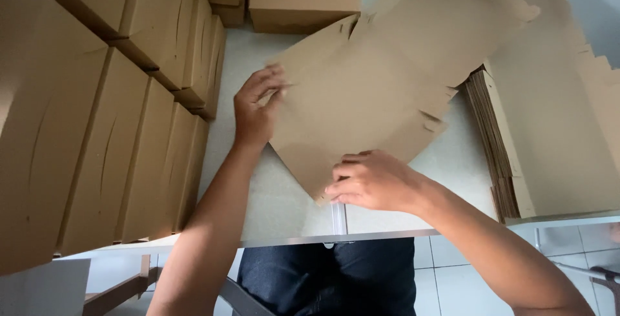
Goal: Folding flat cardboard templates into finished boxes by creasing edges and interlocking tabs.
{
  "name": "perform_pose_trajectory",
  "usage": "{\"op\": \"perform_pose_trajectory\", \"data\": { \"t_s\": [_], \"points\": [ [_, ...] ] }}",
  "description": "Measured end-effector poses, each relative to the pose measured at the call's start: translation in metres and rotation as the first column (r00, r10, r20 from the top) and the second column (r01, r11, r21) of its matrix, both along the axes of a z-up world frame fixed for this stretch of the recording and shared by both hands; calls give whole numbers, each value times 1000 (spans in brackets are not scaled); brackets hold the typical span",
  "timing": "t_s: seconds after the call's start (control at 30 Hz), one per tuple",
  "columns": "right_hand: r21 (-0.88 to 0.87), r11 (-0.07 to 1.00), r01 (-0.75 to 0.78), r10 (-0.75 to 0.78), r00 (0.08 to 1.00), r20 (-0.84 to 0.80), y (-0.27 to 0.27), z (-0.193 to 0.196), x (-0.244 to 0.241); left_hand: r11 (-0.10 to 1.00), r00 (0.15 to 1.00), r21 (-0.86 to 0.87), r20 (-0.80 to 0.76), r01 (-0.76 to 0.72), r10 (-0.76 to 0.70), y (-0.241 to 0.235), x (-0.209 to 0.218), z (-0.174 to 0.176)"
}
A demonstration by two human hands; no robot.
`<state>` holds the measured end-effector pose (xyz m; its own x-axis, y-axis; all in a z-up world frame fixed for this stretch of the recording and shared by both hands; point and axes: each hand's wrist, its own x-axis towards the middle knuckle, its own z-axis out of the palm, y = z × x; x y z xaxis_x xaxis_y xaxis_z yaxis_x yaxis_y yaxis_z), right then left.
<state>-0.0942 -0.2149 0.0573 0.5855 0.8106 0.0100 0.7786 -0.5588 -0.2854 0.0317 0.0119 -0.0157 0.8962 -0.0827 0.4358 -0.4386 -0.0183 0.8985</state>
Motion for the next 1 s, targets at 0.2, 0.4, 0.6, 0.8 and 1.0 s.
{"op": "perform_pose_trajectory", "data": {
  "t_s": [0.2, 0.4, 0.6, 0.8, 1.0],
  "points": [
    [-36, 985, 167, -169, 983, -69, -5, -7, 12, 976, 997, 203, -8, -76, 79, 3, 5, 1],
    [81, 969, 231, -225, 971, -78, -28, -7, 21, 995, 993, -87, -99, 50, -59, 1, 14, -31],
    [184, 960, 212, -207, 977, -48, -39, -6, 13, 959, 926, -245, -310, 143, -217, -4, 7, -11],
    [504, 859, 93, -128, 991, 34, -23, -40, 8, 862, 872, -460, -308, 214, -381, -9, 7, -14],
    [578, 816, 13, -53, 997, 53, 16, -31, 17, 613, 789, -710, -133, 347, -600, -7, 13, -18]
  ]
}}
